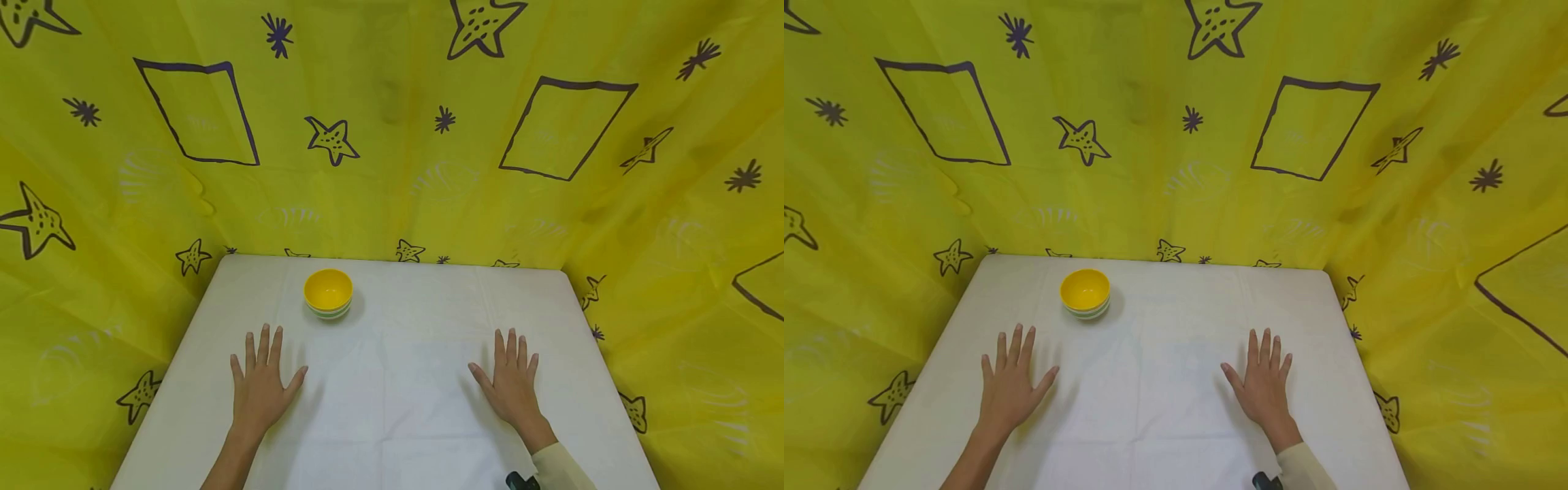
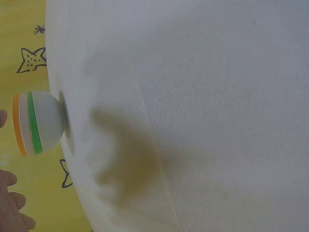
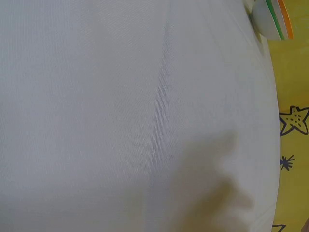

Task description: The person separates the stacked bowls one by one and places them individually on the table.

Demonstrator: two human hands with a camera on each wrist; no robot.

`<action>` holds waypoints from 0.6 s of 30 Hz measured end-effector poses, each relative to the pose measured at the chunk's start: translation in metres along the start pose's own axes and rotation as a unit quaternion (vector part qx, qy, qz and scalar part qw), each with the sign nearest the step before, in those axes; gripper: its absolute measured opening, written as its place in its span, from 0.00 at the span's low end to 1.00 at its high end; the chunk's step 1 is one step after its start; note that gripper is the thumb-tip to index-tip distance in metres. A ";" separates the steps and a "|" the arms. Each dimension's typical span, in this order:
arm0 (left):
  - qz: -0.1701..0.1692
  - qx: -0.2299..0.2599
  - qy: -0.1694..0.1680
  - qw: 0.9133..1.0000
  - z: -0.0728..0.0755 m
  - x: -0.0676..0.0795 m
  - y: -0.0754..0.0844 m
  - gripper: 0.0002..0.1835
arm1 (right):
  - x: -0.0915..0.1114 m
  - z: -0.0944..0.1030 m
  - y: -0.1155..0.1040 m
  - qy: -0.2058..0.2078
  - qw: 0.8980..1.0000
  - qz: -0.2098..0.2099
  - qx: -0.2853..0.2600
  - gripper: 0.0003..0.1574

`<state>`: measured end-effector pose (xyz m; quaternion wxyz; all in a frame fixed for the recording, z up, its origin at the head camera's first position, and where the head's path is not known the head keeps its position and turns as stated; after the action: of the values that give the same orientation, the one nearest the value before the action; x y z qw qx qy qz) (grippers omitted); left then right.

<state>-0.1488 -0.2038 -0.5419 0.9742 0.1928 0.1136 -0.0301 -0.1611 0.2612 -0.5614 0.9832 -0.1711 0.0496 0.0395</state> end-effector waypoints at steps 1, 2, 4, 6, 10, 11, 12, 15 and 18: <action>0.000 -0.001 0.001 1.000 0.001 0.000 0.001 0.50 | 0.000 0.000 0.000 0.000 1.000 0.000 0.000 0.59; -0.001 -0.002 0.002 1.000 0.001 0.000 0.001 0.50 | 0.000 0.000 0.001 0.001 1.000 0.001 -0.001 0.59; -0.001 -0.002 0.003 1.000 0.002 -0.001 0.002 0.50 | 0.000 -0.001 0.001 0.001 1.000 0.002 -0.004 0.59; -0.001 -0.002 0.004 1.000 0.003 -0.001 0.003 0.50 | 0.000 -0.002 0.001 0.004 1.000 0.004 -0.007 0.60; -0.003 0.004 0.005 1.000 0.003 -0.001 0.003 0.51 | 0.000 -0.002 -0.001 0.017 1.000 0.012 -0.014 0.61; -0.003 0.006 0.006 1.000 0.003 -0.001 0.003 0.51 | 0.000 -0.002 -0.001 0.019 1.000 0.013 -0.015 0.62; -0.004 0.008 0.007 1.000 0.002 0.000 0.002 0.51 | 0.000 -0.003 -0.002 0.019 1.000 0.015 -0.017 0.62; -0.007 0.013 0.010 1.000 0.000 0.001 0.001 0.51 | 0.000 -0.006 -0.004 0.015 1.000 0.016 -0.020 0.65; -0.008 0.028 0.011 1.000 -0.003 0.002 0.000 0.51 | -0.001 -0.010 -0.006 0.001 1.000 0.012 -0.026 0.66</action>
<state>-0.1471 -0.2028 -0.5453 0.9668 0.2195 0.1250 -0.0392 -0.1625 0.2524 -0.5688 0.9778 -0.1961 0.0518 0.0523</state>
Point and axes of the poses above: each hand's wrist, its own x-axis away from the middle knuckle, its own z-axis out of the back of the hand, y = z × x, the point moved 8 cm from there along -x, towards the middle knuckle, and after that the axes turned 3 degrees about x, right-handed, at the moved point
